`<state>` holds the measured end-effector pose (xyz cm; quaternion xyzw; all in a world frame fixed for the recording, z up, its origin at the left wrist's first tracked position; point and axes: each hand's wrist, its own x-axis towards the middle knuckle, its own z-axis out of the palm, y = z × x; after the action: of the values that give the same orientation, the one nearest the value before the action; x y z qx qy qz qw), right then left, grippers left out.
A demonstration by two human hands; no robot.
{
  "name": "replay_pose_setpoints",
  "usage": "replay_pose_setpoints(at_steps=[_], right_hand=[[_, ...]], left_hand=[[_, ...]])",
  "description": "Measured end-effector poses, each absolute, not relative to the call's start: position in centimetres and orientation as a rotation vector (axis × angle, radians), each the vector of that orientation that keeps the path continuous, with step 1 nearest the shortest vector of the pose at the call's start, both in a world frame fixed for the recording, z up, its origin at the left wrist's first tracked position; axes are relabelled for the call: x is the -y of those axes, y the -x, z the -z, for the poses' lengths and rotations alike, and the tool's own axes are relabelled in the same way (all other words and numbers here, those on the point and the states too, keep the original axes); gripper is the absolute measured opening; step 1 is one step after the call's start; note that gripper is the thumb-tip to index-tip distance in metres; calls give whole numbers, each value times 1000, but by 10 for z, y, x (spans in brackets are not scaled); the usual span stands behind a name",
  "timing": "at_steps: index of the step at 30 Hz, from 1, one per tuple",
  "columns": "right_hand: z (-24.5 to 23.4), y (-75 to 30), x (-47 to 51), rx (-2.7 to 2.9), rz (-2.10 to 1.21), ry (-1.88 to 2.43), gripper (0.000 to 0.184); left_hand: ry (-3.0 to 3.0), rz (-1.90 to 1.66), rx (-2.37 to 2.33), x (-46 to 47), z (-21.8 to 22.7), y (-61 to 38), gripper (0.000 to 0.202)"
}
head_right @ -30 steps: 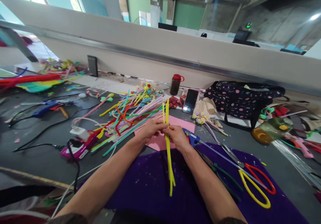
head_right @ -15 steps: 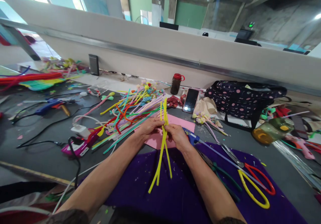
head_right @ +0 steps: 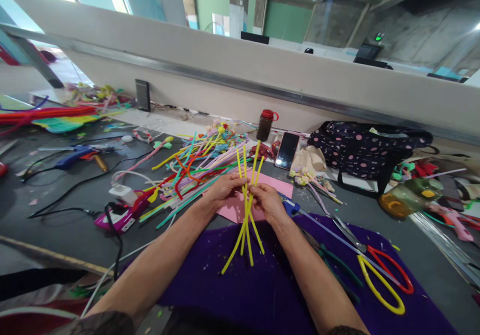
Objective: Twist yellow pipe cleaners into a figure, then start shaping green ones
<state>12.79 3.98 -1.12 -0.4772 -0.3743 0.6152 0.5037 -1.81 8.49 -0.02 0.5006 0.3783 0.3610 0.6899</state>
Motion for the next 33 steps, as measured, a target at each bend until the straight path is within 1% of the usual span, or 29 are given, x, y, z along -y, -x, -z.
replay_pose_setpoints(at_steps=[8, 14, 16, 20, 22, 29, 33], right_hand=[[17, -123, -36, 1065, -1374, 1193, 21], [3, -138, -41, 909, -1381, 1176, 19], [-1, -144, -43, 852, -1379, 1113, 21], [0, -144, -45, 839, -1403, 1086, 26], [2, -140, -45, 871, -1417, 1099, 26], [3, -137, -44, 887, -1445, 1115, 24], [3, -137, -43, 909, -1464, 1106, 22]], left_hand=[[-1284, -816, -883, -77, 2, 12, 26], [-1452, -857, -1035, -85, -4, 23, 35], [-1596, -780, -1143, -92, -5, 33, 36], [-2129, -383, -1469, -103, -7, 48, 25], [-2234, -267, -1579, -106, -6, 52, 23], [-2188, -283, -1819, -121, 2, 68, 25], [-2063, -417, -1899, -130, 4, 86, 19]])
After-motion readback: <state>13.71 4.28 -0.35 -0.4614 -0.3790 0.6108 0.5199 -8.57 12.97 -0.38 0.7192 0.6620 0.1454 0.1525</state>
